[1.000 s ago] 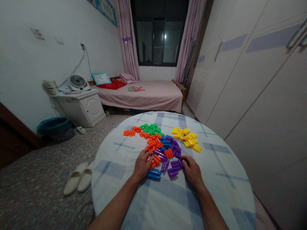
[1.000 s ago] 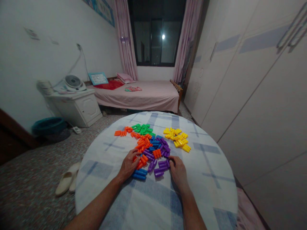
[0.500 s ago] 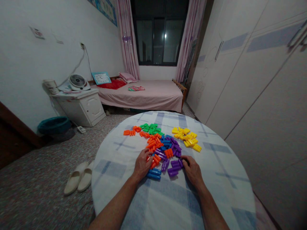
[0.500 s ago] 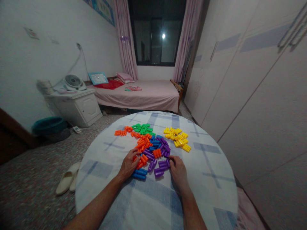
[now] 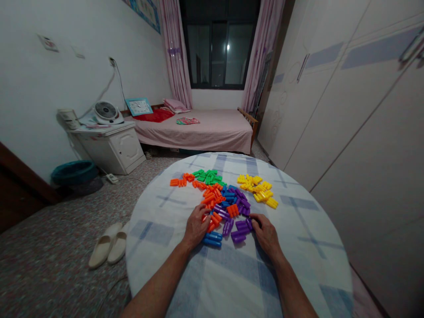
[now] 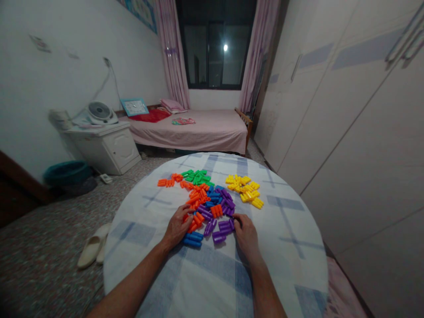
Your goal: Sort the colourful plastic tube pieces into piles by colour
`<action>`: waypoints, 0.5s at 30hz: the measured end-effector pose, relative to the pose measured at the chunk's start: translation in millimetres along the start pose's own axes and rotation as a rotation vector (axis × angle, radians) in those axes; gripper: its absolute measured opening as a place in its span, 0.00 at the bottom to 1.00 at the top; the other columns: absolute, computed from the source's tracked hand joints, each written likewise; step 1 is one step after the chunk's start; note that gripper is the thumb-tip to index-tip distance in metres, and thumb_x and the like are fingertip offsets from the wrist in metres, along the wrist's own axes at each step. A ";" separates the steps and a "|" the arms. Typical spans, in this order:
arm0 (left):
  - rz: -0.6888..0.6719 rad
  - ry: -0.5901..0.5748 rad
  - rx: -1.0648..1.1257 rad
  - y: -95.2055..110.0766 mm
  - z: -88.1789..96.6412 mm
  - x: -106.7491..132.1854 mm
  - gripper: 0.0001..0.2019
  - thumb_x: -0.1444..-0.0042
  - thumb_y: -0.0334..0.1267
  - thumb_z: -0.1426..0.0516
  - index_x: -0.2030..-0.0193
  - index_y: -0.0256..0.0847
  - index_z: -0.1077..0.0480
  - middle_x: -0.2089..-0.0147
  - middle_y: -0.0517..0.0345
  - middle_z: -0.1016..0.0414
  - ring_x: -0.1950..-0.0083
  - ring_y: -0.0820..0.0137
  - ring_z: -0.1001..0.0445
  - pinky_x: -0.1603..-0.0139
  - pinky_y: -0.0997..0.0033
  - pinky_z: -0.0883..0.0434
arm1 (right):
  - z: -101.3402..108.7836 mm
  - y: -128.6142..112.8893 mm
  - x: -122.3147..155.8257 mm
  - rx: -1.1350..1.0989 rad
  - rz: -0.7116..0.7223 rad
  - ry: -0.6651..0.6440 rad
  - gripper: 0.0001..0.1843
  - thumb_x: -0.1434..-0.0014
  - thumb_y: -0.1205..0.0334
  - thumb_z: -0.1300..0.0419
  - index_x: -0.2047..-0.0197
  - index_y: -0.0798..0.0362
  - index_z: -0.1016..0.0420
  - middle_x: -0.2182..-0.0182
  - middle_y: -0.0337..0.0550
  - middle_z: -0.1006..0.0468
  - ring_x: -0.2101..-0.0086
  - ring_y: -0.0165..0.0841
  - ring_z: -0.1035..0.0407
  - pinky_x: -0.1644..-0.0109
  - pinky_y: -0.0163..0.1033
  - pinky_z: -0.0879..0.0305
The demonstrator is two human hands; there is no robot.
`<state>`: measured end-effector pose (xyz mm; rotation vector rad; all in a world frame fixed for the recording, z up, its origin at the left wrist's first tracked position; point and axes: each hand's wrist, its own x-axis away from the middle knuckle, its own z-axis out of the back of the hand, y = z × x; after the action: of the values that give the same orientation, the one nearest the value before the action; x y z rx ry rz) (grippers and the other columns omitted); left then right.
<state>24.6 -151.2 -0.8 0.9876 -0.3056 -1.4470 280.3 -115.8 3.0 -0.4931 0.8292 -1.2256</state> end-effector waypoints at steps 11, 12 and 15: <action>-0.005 -0.017 -0.006 2.2 2.2 0.2 0.11 0.45 0.33 0.48 0.58 0.40 0.27 0.47 0.49 0.31 0.45 0.63 0.31 0.41 0.59 0.34 | 0.4 0.3 -0.2 0.012 -0.005 -0.010 0.17 0.43 0.58 0.53 0.58 0.53 0.27 0.59 0.45 0.24 0.57 0.35 0.32 0.49 0.40 0.38; -0.005 -0.021 -0.008 2.0 2.1 0.2 0.11 0.45 0.33 0.47 0.58 0.39 0.27 0.47 0.49 0.31 0.45 0.63 0.31 0.41 0.59 0.34 | 0.3 0.5 -0.2 0.016 -0.009 -0.011 0.17 0.43 0.59 0.53 0.57 0.53 0.27 0.59 0.45 0.25 0.57 0.35 0.32 0.49 0.40 0.38; -0.004 -0.029 -0.017 0.5 1.7 0.0 0.11 0.45 0.33 0.48 0.58 0.38 0.27 0.47 0.48 0.31 0.44 0.63 0.32 0.41 0.59 0.35 | 0.2 0.6 0.1 0.024 -0.016 -0.014 0.17 0.43 0.59 0.53 0.57 0.53 0.27 0.58 0.45 0.25 0.57 0.35 0.32 0.49 0.41 0.38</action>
<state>23.7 -151.9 0.6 0.9553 -0.3121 -1.4664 280.8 -115.8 2.6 -0.4894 0.7998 -1.2444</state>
